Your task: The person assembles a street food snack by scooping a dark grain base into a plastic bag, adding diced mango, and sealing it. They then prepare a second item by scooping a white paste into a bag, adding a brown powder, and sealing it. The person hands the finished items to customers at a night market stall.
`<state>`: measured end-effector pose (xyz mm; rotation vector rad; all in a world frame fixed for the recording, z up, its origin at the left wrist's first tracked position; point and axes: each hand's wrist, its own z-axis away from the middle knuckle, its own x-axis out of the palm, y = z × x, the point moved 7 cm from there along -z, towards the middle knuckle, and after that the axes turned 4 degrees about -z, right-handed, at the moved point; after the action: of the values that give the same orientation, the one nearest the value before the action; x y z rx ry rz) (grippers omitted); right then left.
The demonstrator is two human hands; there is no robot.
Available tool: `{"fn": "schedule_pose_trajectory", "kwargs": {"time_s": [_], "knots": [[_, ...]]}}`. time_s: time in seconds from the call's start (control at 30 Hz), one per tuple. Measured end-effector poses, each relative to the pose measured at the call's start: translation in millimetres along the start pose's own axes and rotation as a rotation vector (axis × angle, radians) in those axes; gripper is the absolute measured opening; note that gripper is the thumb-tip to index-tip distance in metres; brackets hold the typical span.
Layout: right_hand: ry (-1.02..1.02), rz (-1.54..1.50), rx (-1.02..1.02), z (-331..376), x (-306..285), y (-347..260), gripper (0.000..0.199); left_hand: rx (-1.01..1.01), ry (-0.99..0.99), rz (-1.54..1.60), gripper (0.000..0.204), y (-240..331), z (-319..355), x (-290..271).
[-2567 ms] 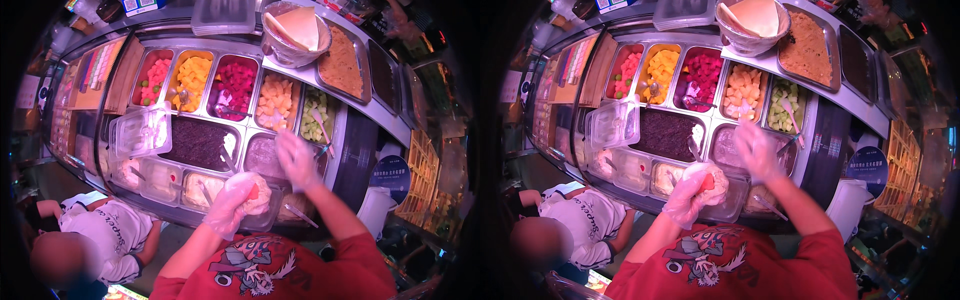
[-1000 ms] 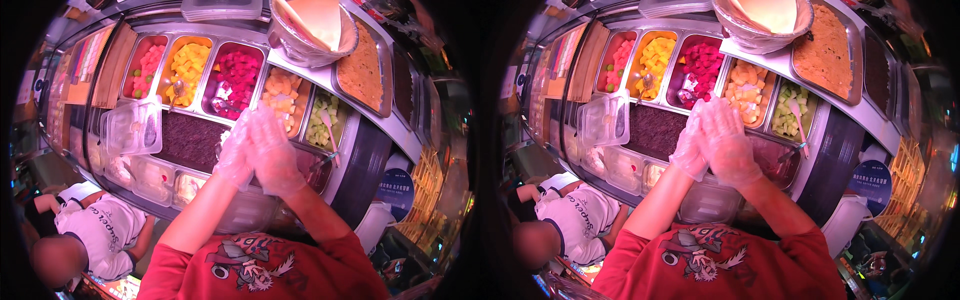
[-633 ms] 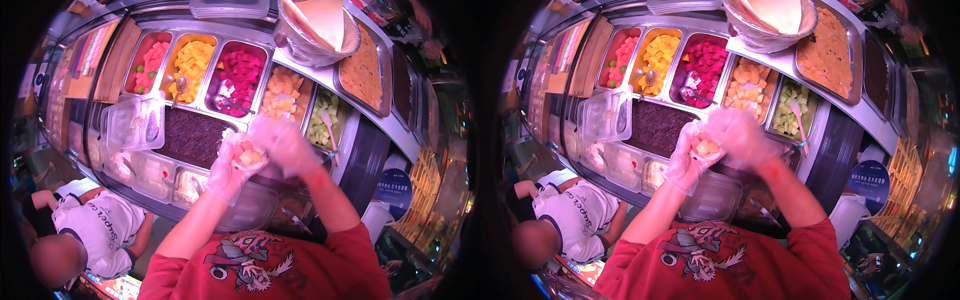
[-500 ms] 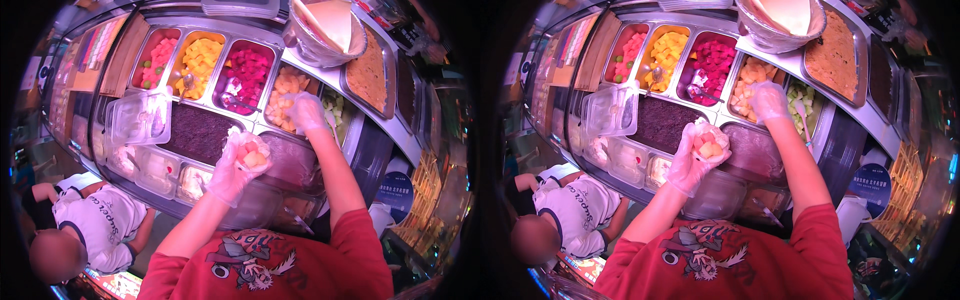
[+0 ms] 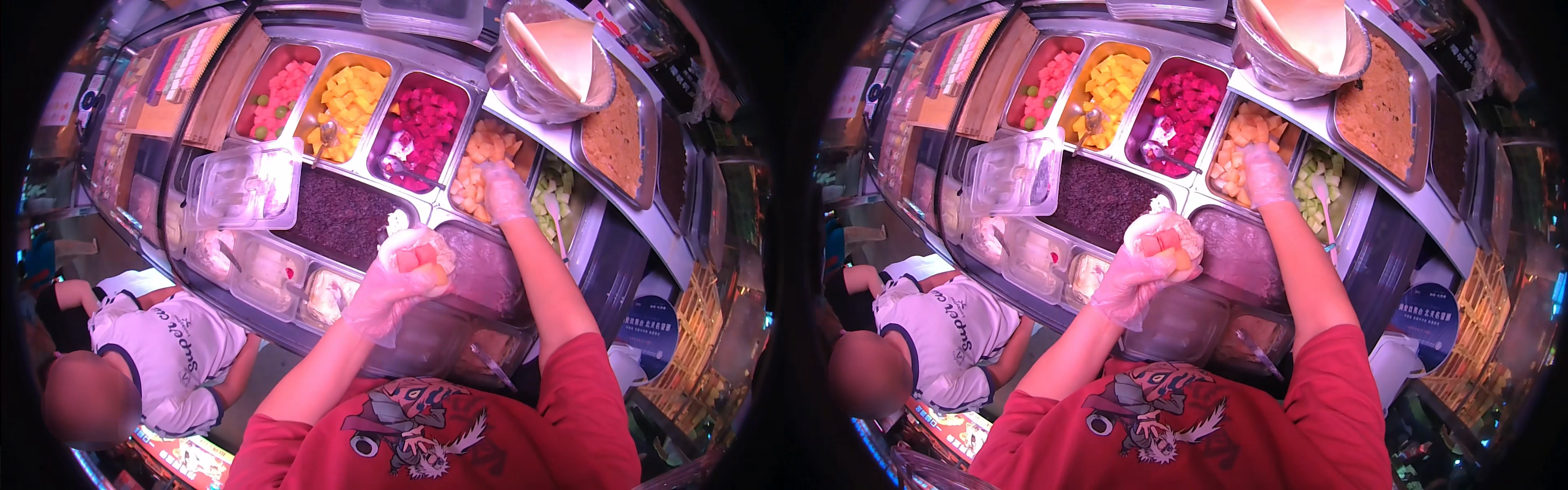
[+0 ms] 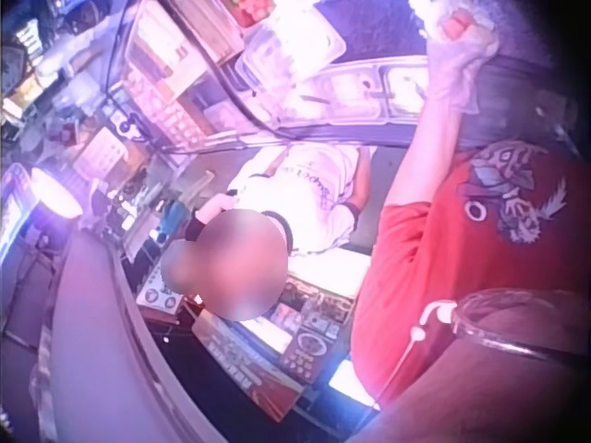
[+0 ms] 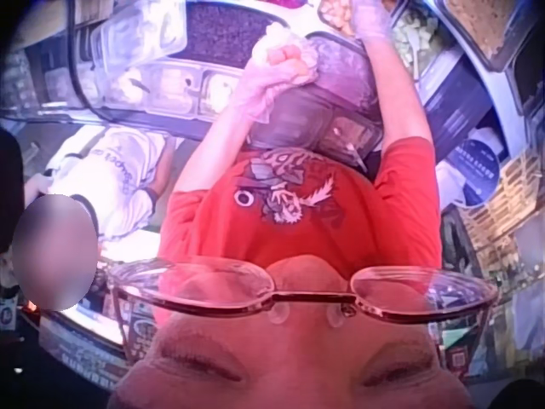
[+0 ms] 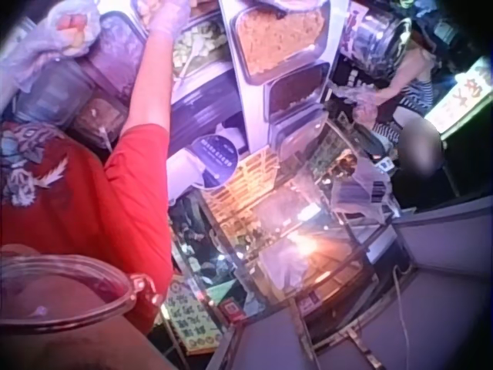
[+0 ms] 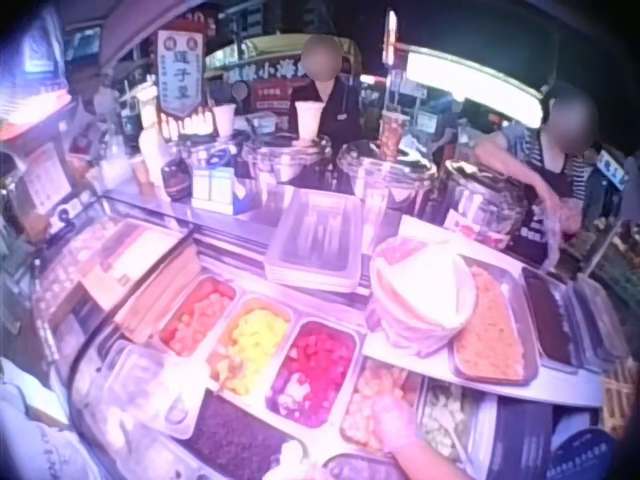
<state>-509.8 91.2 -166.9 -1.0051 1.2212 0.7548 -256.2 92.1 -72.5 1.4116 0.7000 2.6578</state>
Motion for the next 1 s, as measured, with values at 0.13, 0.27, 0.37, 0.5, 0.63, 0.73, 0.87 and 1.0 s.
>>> {"fn": "schedule_pose_trajectory", "kwargs": {"time_s": [0.13,0.27,0.37,0.5,0.63,0.73,0.87,1.0], "knots": [[0.012,-0.120,0.183,-5,16,25,0.021,-0.039,-0.054,-0.049,0.065,2,-1,-2],[-0.047,-0.051,0.075,-7,8,14,0.016,-0.050,-0.122,-0.067,0.068,-6,0,-7],[0.060,-0.266,0.115,-4,-6,13,0.024,-0.036,-0.167,-0.062,0.069,-5,0,-3],[-0.229,-1.591,0.494,27,-63,-44,0.014,-0.002,-0.138,-0.127,0.066,-4,-1,-11],[-0.350,-1.671,0.189,63,-108,-118,0.017,0.034,-0.149,-0.167,0.071,12,7,13],[-0.115,-1.450,-0.080,71,-111,-132,0.014,0.010,-0.150,-0.155,0.081,11,9,18],[0.038,-1.196,-0.011,89,-115,-131,0.010,-0.031,-0.114,-0.112,0.081,4,14,13],[0.143,-0.856,-0.302,100,-133,-155,0.010,-0.030,-0.058,-0.122,0.081,7,21,14]]}}
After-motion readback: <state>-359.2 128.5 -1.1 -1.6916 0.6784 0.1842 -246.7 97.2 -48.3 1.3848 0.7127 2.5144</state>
